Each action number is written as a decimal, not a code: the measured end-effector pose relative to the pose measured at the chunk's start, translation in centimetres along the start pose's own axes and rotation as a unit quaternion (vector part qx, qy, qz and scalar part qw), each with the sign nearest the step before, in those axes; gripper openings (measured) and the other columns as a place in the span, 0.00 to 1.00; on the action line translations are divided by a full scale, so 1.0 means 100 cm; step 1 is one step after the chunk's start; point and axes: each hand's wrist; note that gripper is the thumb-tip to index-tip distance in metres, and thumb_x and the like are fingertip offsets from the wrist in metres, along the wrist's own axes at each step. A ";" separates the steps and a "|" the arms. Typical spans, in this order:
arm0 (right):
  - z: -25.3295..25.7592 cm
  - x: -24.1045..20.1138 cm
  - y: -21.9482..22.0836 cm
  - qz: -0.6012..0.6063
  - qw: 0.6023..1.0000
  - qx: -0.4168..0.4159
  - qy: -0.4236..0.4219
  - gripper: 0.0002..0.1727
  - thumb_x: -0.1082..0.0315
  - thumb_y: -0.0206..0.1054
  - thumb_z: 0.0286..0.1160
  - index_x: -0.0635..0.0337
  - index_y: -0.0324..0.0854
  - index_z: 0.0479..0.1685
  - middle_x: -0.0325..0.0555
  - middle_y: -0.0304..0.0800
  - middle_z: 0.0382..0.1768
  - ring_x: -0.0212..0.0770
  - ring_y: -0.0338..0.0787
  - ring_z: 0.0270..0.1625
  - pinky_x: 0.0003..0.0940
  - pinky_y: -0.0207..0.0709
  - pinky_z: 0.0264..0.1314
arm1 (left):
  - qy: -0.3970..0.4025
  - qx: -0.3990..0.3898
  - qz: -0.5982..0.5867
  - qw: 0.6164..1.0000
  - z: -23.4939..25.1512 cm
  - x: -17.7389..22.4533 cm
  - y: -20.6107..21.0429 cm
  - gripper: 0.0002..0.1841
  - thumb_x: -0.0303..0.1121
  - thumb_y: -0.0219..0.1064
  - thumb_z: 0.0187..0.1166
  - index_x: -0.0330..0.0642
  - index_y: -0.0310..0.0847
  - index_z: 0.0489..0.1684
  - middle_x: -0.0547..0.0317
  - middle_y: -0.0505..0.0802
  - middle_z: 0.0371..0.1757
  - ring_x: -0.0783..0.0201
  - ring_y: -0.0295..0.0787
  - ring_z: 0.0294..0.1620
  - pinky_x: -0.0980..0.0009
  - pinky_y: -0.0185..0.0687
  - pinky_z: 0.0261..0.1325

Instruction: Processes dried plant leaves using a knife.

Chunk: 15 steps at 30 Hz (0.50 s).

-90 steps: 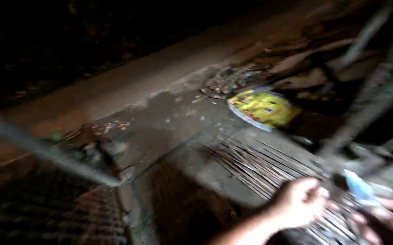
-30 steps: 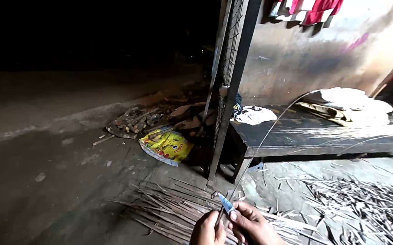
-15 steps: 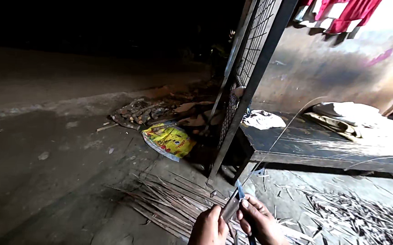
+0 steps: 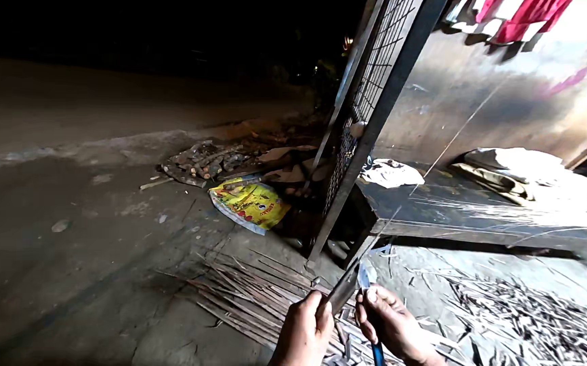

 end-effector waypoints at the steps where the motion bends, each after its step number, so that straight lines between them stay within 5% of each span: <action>1: -0.001 -0.001 0.000 -0.001 1.000 0.004 0.004 0.20 0.50 0.59 0.89 0.56 0.88 0.43 0.46 0.89 0.24 0.32 0.84 0.17 0.26 0.79 0.19 | -0.004 0.007 -0.001 1.000 0.001 0.001 -0.001 0.08 0.33 0.61 0.81 0.41 0.84 0.36 0.62 0.83 0.20 0.68 0.80 0.19 0.68 0.79 0.26; 5: -0.006 -0.002 -0.004 -0.009 1.000 0.011 0.012 0.21 0.50 0.57 0.90 0.57 0.87 0.43 0.47 0.90 0.26 0.32 0.84 0.18 0.26 0.79 0.20 | 0.004 0.007 -0.024 1.000 0.000 0.001 0.003 0.06 0.29 0.62 0.75 0.41 0.84 0.34 0.64 0.83 0.20 0.71 0.78 0.19 0.71 0.77 0.25; 10: -0.006 -0.005 -0.002 -0.042 0.999 0.003 0.020 0.20 0.52 0.59 0.90 0.57 0.88 0.43 0.46 0.91 0.27 0.33 0.85 0.19 0.27 0.81 0.20 | -0.048 -0.041 -0.153 0.986 0.000 0.003 -0.001 0.10 0.31 0.54 0.89 0.39 0.81 0.51 0.60 0.93 0.31 0.67 0.88 0.21 0.70 0.88 0.25; 15: -0.008 -0.011 0.009 -0.074 0.995 -0.027 0.061 0.19 0.54 0.54 0.93 0.57 0.84 0.43 0.41 0.91 0.29 0.30 0.84 0.21 0.25 0.78 0.21 | -0.072 -0.031 -0.217 0.973 -0.004 0.009 -0.008 0.09 0.29 0.55 0.90 0.35 0.81 0.45 0.54 0.95 0.32 0.63 0.90 0.20 0.71 0.87 0.20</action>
Point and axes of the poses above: each hand's wrist, its own z-axis towards the middle knuckle, its own y-axis out of the palm, x = y × z
